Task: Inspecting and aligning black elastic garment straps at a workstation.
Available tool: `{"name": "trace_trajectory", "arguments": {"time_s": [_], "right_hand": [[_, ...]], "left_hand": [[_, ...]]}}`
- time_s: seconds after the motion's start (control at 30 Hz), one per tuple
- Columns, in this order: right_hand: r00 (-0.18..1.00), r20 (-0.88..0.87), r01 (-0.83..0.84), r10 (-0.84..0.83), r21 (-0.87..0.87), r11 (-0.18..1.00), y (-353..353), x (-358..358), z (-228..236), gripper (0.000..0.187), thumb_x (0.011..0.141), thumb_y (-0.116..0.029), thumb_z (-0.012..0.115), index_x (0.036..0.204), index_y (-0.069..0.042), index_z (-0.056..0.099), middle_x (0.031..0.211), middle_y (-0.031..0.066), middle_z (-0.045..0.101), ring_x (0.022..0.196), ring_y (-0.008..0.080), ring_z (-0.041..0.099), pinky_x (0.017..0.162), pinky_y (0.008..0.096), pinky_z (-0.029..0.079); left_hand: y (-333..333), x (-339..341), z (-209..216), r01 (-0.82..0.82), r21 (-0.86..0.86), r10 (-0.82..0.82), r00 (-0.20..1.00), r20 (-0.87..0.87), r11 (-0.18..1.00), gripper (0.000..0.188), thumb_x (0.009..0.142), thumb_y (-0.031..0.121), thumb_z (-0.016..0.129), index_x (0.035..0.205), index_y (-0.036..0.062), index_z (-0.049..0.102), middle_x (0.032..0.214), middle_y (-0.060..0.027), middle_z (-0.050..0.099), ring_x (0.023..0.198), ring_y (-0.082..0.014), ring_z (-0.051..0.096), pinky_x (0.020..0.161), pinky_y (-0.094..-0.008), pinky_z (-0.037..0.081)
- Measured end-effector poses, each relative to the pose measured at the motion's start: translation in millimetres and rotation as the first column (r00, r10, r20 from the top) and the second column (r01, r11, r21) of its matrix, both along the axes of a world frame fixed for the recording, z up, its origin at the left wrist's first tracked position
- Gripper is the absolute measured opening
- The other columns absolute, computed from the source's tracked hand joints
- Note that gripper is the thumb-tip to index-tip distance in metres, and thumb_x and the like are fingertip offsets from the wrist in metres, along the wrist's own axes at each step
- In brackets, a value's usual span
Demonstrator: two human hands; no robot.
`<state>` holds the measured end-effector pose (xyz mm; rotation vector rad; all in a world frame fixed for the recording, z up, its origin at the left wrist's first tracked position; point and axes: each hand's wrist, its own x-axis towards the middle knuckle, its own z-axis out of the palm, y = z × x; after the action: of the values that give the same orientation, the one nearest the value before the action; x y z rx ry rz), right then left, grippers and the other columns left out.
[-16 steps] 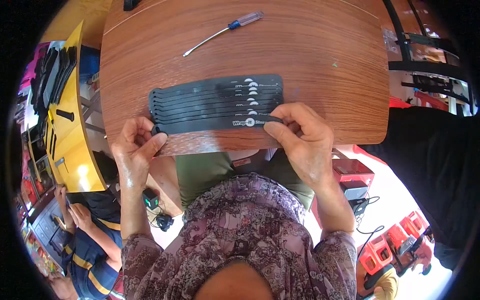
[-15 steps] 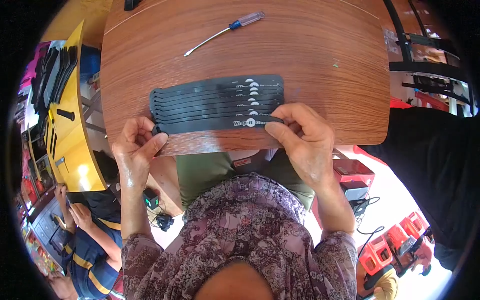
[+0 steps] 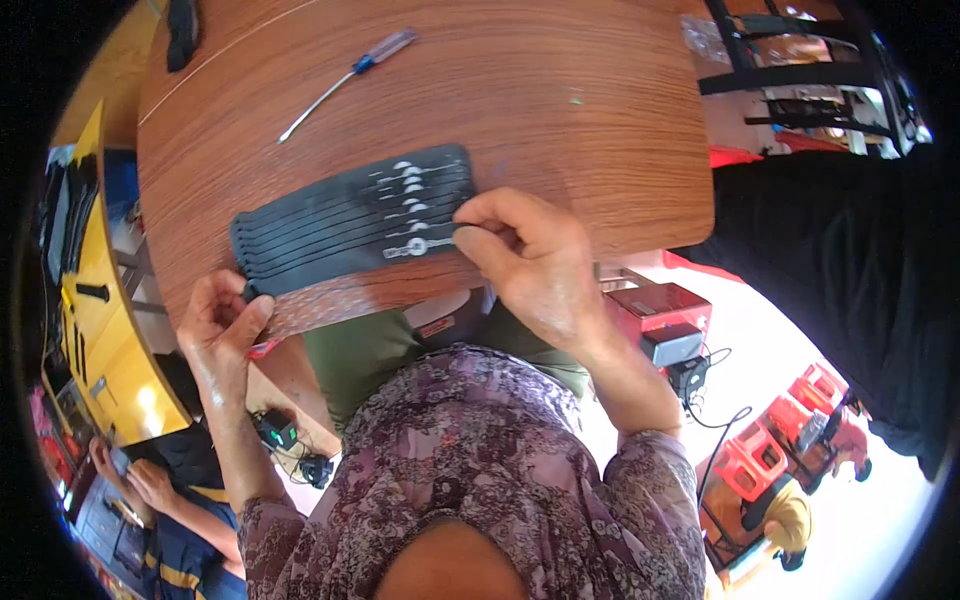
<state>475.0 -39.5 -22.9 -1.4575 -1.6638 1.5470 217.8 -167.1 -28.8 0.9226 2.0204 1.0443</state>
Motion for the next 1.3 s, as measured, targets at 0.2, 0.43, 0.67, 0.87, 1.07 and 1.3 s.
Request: {"name": "trace_trajectory", "arguments": {"time_s": [0.2,0.43,0.67,0.87,1.07,1.3], "right_hand": [[1.0,0.009,-0.008,0.008,0.056,0.998,0.8,3.7,-3.9,0.011,0.082,-0.003,0.065,0.092,0.0,0.063,0.074,-0.0012,0.061,0.057,0.0022,0.053,0.045,0.016,0.04],[0.999,0.047,0.016,-0.021,0.095,0.995,1.2,2.3,-4.9,0.011,0.077,-0.003,0.067,0.086,0.001,0.061,0.075,0.0092,0.064,0.064,0.0112,0.06,0.056,0.025,0.047],[0.989,0.145,-0.035,0.001,0.227,0.973,-3.3,-2.5,-6.9,0.011,0.08,-0.002,0.067,0.09,0.001,0.062,0.073,-0.0009,0.059,0.063,0.0039,0.052,0.055,0.0191,0.043],[0.993,0.121,-0.021,-0.007,0.232,0.973,-6.1,-1.7,-7.9,0.01,0.08,-0.003,0.066,0.09,-0.001,0.063,0.073,-0.0004,0.06,0.062,0.0044,0.052,0.054,0.0188,0.043],[0.994,0.066,0.083,-0.087,0.063,0.995,-7.3,-6.0,4.4,0.011,0.083,-0.007,0.064,0.092,-0.002,0.063,0.074,0.0004,0.061,0.056,0.0029,0.05,0.043,0.0148,0.035],[0.993,0.101,0.055,-0.068,0.13,0.99,-6.5,-7.4,-2.2,0.009,0.083,-0.005,0.064,0.09,-0.002,0.062,0.075,0.0004,0.061,0.058,0.0023,0.05,0.046,0.0151,0.036]], "left_hand": [[3.6,-0.5,-5.0,0.038,0.011,-0.038,0.999,-0.016,0.999,0.022,0.07,-0.005,0.072,0.085,0.0018,0.057,0.068,0.0046,0.047,0.058,-0.0027,0.04,0.053,-0.0155,0.035],[6.6,2.3,0.7,0.041,-0.011,-0.041,0.999,-0.015,0.999,0.022,0.07,-0.004,0.073,0.084,0.0024,0.057,0.068,0.0045,0.047,0.059,-0.0034,0.04,0.054,-0.0161,0.036],[3.3,-3.2,-5.3,0.053,0.005,-0.053,0.998,-0.025,0.999,0.021,0.074,0.0,0.073,0.086,0.0037,0.056,0.066,0.0051,0.046,0.056,-0.0023,0.04,0.051,-0.0149,0.032],[-1.0,-7.2,-0.5,0.057,-0.05,-0.057,0.998,-0.007,0.997,0.021,0.074,-0.001,0.071,0.088,0.0041,0.056,0.064,0.0053,0.049,0.055,-0.0023,0.044,0.049,-0.0159,0.035],[4.8,-3.3,2.8,0.016,0.001,-0.016,0.998,0.068,1.0,0.021,0.069,-0.008,0.069,0.084,0.0005,0.057,0.066,0.0026,0.051,0.058,-0.0047,0.046,0.053,-0.0194,0.039],[5.7,-5.1,4.8,-0.01,-0.031,0.011,1.0,0.018,0.999,0.022,0.068,-0.006,0.071,0.083,0.0006,0.056,0.066,0.0004,0.051,0.059,-0.0059,0.048,0.054,-0.0202,0.041]]}}
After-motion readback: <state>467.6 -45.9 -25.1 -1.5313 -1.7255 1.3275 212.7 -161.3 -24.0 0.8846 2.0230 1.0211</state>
